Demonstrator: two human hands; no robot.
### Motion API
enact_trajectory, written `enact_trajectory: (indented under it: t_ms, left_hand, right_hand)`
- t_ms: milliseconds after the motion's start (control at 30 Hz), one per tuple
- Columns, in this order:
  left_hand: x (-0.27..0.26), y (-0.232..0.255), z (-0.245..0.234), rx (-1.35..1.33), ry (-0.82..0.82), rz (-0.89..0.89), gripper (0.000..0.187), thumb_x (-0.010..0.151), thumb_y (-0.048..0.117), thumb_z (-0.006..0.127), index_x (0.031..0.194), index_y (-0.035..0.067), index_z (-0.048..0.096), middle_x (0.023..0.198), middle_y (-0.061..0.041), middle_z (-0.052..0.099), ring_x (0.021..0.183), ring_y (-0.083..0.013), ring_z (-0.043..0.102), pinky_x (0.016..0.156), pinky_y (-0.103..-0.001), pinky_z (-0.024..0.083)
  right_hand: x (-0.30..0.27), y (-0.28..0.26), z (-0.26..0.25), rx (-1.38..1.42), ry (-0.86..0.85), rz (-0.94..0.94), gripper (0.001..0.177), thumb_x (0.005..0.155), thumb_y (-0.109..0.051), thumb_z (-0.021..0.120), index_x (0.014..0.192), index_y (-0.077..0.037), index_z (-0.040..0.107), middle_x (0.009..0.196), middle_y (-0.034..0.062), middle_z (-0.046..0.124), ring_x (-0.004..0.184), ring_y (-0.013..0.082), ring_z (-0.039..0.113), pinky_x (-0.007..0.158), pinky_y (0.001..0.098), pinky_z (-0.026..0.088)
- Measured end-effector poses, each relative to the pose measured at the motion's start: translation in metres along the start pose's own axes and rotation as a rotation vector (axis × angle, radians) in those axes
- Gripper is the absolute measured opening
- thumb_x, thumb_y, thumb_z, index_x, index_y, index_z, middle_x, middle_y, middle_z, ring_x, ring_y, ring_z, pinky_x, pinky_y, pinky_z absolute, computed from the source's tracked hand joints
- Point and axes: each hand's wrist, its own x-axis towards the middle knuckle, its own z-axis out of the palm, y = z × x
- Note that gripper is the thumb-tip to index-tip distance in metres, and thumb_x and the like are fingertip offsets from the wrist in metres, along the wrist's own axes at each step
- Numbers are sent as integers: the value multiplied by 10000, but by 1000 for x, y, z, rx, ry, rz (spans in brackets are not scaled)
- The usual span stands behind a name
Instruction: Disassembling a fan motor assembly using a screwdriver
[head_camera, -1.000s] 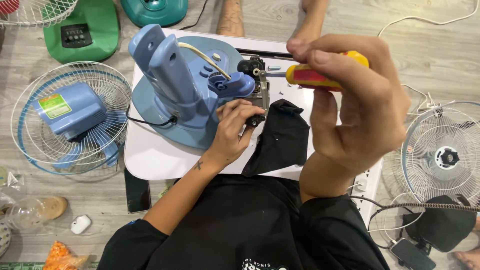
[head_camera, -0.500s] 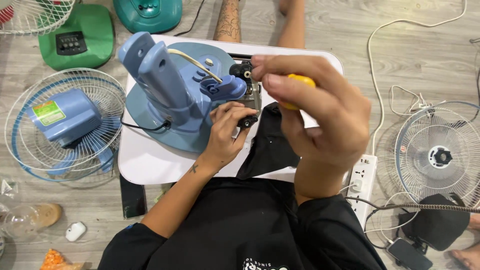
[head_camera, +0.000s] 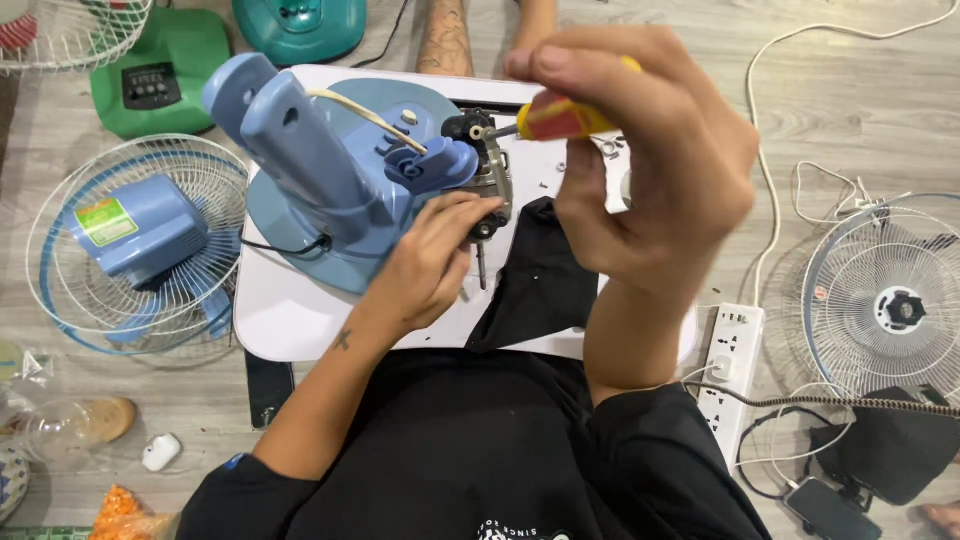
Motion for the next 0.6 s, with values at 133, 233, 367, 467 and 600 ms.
enact_trajectory:
  t_ms: [133, 233, 367, 467, 600]
  left_hand:
    - [14, 24, -28, 335, 66, 96, 303, 956, 19, 632, 1258, -14, 632, 1131, -186, 741, 802, -281, 703, 724, -372, 560]
    - [41, 32, -41, 500, 202, 228, 312, 873, -138, 687, 1168, -52, 633, 996, -154, 725, 784, -289, 682, 697, -386, 544]
    - [79, 21, -44, 544, 174, 150, 569, 802, -172, 620, 1351, -52, 537, 1116, -185, 686, 930, -336, 651, 840, -426, 540]
    - [99, 17, -46, 646, 58, 24, 423, 883, -75, 571, 1303, -68, 529, 988, -227, 651, 848, -395, 607, 736, -501, 504]
    - [119, -6, -39, 815, -104, -178, 355, 895, -21, 554, 1238, -58, 468, 827, -262, 670, 605, -469, 656, 544, -563, 519]
  right_hand:
    - [9, 3, 3, -26, 57, 19, 349, 795, 185, 784, 1107, 79, 672, 1178, 224, 609, 933, 308, 628, 845, 398, 581]
    - [4, 7, 1, -72, 39, 101, 367, 874, 119, 984, 1129, 30, 736, 1240, 152, 532, 1099, 313, 645, 953, 397, 655]
    - [2, 22, 0, -122, 47, 77, 346, 994, 213, 816, 1259, 45, 668, 1223, 176, 574, 948, 303, 679, 921, 419, 645]
    - [-7, 34, 2, -51, 46, 125, 464, 1034, 307, 729, 1360, 50, 522, 1214, 223, 637, 1057, 341, 741, 1001, 417, 686]
    - [-6, 37, 7, 161, 83, 184, 303, 1066, 249, 580, 1283, 51, 503, 1177, 190, 618, 1056, 301, 680, 1008, 389, 609]
